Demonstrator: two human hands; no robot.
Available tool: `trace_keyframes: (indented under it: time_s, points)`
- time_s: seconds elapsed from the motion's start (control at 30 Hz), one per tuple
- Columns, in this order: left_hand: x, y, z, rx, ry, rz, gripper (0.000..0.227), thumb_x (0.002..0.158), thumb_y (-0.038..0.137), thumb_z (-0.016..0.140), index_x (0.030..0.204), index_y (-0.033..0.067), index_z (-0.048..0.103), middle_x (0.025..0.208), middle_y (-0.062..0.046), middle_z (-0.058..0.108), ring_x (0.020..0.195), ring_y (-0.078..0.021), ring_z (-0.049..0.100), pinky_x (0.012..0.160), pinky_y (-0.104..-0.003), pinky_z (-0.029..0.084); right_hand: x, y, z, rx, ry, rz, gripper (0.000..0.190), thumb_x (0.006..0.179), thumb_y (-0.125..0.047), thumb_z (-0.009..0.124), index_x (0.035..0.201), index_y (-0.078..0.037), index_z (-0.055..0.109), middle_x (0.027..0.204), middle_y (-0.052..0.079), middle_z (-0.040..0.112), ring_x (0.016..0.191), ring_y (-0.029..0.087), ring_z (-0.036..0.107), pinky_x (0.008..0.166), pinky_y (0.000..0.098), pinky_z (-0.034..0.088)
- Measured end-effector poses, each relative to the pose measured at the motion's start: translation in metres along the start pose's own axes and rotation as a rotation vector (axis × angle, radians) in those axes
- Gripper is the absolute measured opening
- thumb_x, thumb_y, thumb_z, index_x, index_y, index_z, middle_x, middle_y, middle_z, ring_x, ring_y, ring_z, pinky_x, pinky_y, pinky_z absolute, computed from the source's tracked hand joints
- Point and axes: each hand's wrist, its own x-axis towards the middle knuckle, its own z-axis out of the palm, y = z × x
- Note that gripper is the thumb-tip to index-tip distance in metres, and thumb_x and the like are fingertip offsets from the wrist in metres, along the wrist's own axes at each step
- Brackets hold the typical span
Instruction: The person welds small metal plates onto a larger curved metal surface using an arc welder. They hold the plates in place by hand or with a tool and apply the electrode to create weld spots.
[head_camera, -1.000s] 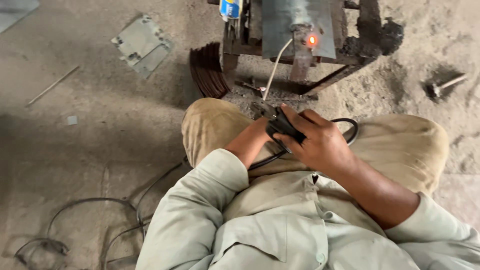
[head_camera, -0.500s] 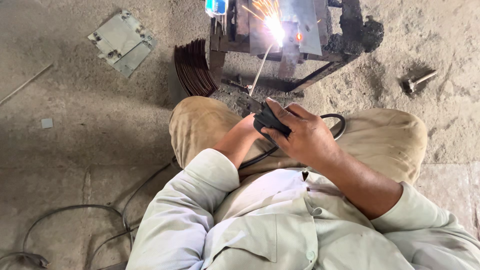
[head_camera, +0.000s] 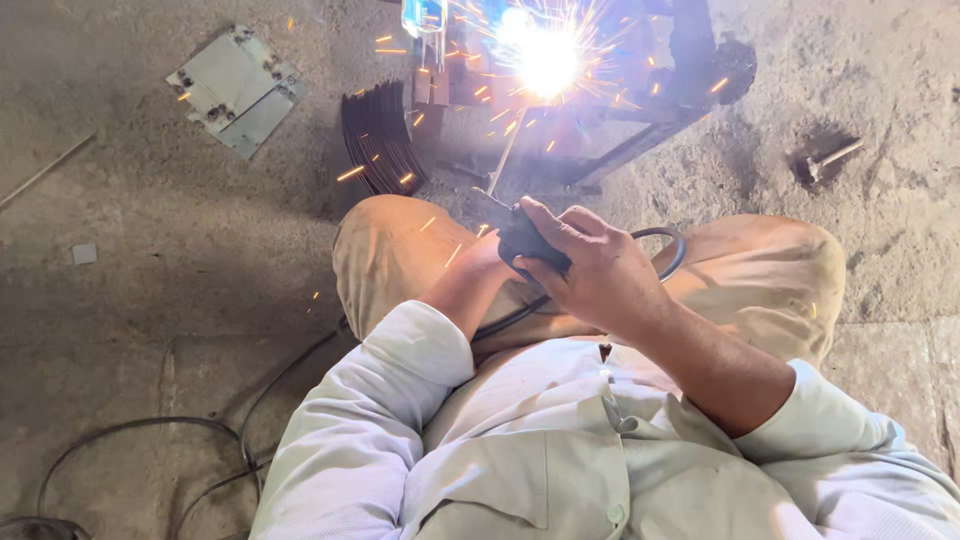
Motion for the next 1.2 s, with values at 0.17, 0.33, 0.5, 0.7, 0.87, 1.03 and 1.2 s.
trace_keyframes:
  time_s: [0.17, 0.33, 0.5, 0.7, 0.87, 1.03, 1.2]
  points:
    - [0.014, -0.018, 0.022, -0.049, 0.007, 0.295, 0.024, 0.085, 0.022, 0.074, 0.108, 0.0147, 0.073, 0.105, -0.010, 0.074, 0.096, -0.0254, 0.071, 0.078, -0.037, 0.057, 0.003, 0.005, 0.001, 0.072, 0.047, -0.048, 0.066, 0.088, -0.025, 0.080, 0.146, -0.008, 0.055, 0.094, 0.015, 0.066, 0.079, 0.034, 0.068, 0.069, 0.0432, 0.057]
    - [0.008, -0.013, 0.012, -0.088, 0.014, 0.361, 0.025, 0.085, 0.018, 0.073, 0.110, 0.0136, 0.073, 0.105, -0.009, 0.074, 0.096, -0.0255, 0.071, 0.077, -0.037, 0.056, 0.002, 0.006, -0.001, 0.104, 0.081, -0.059, 0.065, 0.088, -0.023, 0.081, 0.145, -0.005, 0.056, 0.093, 0.016, 0.067, 0.079, 0.033, 0.069, 0.070, 0.0420, 0.057]
    - [-0.005, 0.014, -0.014, -0.081, -0.023, 0.297, 0.026, 0.084, 0.019, 0.073, 0.110, 0.0142, 0.073, 0.105, -0.009, 0.075, 0.096, -0.0253, 0.071, 0.077, -0.037, 0.056, 0.003, 0.004, -0.004, 0.092, 0.010, 0.050, 0.066, 0.086, -0.025, 0.081, 0.145, -0.009, 0.056, 0.092, 0.016, 0.067, 0.077, 0.032, 0.069, 0.067, 0.0426, 0.057]
    - [-0.012, 0.024, -0.022, -0.087, -0.040, 0.245, 0.027, 0.083, 0.020, 0.074, 0.109, 0.0149, 0.073, 0.105, -0.009, 0.075, 0.096, -0.0251, 0.071, 0.078, -0.037, 0.057, 0.003, 0.001, -0.006, 0.045, -0.006, 0.044, 0.067, 0.086, -0.026, 0.080, 0.146, -0.010, 0.055, 0.096, 0.017, 0.067, 0.078, 0.035, 0.069, 0.068, 0.0443, 0.056]
    - [-0.013, 0.023, -0.024, -0.086, -0.051, 0.224, 0.028, 0.082, 0.020, 0.074, 0.109, 0.0154, 0.073, 0.105, -0.008, 0.075, 0.096, -0.0249, 0.071, 0.078, -0.038, 0.057, 0.003, 0.001, -0.008, 0.123, -0.002, 0.016, 0.067, 0.088, -0.023, 0.079, 0.148, -0.010, 0.052, 0.102, 0.016, 0.067, 0.082, 0.033, 0.070, 0.073, 0.0426, 0.057]
    - [-0.014, 0.029, -0.025, -0.098, -0.063, 0.229, 0.028, 0.081, 0.021, 0.075, 0.109, 0.0160, 0.073, 0.105, -0.008, 0.076, 0.096, -0.0247, 0.071, 0.078, -0.038, 0.057, 0.004, 0.001, -0.009, 0.122, 0.013, 0.011, 0.067, 0.087, -0.022, 0.081, 0.148, -0.010, 0.053, 0.101, 0.016, 0.068, 0.083, 0.031, 0.071, 0.073, 0.0415, 0.058]
    - [-0.017, 0.035, -0.031, -0.108, -0.081, 0.223, 0.029, 0.081, 0.022, 0.075, 0.109, 0.0166, 0.073, 0.105, -0.007, 0.076, 0.096, -0.0245, 0.071, 0.079, -0.038, 0.057, 0.003, 0.002, -0.011, 0.144, 0.010, -0.015, 0.066, 0.089, -0.021, 0.079, 0.147, -0.006, 0.053, 0.100, 0.016, 0.068, 0.084, 0.032, 0.070, 0.074, 0.0418, 0.057]
